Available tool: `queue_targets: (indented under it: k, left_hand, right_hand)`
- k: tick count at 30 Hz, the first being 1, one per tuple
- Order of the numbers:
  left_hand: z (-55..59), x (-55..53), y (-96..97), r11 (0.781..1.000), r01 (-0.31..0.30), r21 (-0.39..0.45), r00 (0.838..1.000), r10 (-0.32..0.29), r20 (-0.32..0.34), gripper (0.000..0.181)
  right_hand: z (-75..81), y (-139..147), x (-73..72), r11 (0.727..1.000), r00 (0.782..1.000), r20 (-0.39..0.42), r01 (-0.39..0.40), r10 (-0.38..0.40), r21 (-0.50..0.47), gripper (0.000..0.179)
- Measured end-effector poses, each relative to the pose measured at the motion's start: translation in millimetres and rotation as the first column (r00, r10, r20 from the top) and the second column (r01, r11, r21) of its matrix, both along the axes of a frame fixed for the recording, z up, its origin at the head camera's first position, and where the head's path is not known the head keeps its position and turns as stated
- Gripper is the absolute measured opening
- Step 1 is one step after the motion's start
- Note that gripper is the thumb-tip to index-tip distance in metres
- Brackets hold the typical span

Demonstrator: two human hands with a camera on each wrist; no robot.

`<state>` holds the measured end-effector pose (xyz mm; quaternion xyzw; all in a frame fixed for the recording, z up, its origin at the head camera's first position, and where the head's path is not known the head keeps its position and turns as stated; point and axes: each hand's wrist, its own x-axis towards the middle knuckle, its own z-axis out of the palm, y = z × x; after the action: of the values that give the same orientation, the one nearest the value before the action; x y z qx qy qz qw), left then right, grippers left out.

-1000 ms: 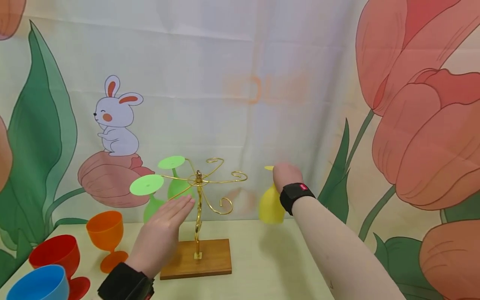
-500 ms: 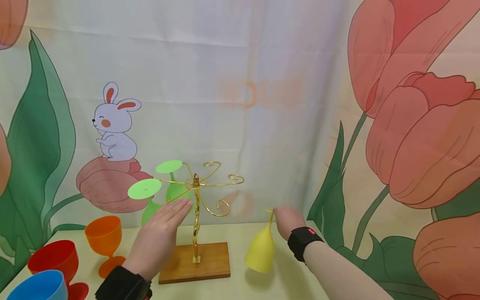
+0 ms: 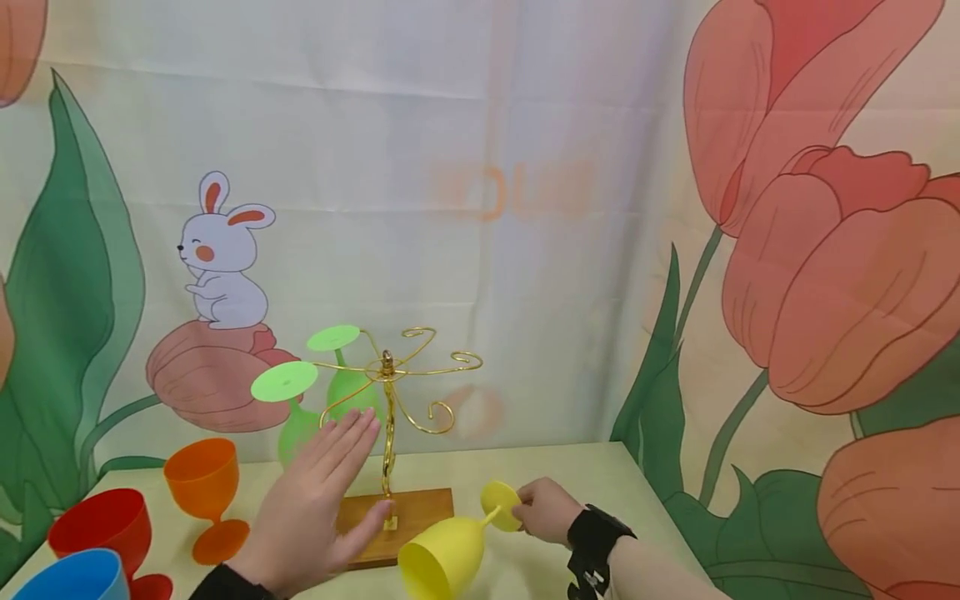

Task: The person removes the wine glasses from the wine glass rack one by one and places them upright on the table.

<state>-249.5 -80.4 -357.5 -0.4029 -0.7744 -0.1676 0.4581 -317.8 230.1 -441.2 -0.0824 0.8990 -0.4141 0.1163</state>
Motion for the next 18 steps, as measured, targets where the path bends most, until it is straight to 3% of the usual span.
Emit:
queue_targets:
  k: [4, 9, 15, 18]
  left_hand:
    - [-14.7, 14.0, 9.5, 0.988, 0.149, -0.037, 0.98, -0.152, -0.126, 0.072]
    - [-35.5, 19.2, 18.6, 0.967, 0.191, -0.169, 0.947, -0.227, -0.228, 0.073]
    - [-55.9, 21.8, 21.4, 0.956, 0.175, -0.235, 0.973, -0.204, -0.104, 0.064]
    - [-61.4, 22.7, 19.6, 0.953, 0.159, -0.259, 0.981, -0.182, -0.067, 0.062]
  right_hand:
    - [-16.3, -10, 5.1, 0.985, 0.977, 0.214, 0.034, 0.003, -0.171, 0.023]
    - [-23.3, -26, 18.0, 0.948, 0.915, 0.392, 0.036, 0.097, -0.318, 0.029]
    - [-21.4, -44, 31.9, 0.917, 0.833, 0.52, 0.042, 0.187, -0.396, 0.028]
    - [-23.5, -48, 34.6, 0.914, 0.814, 0.547, 0.051, 0.195, -0.402, 0.027]
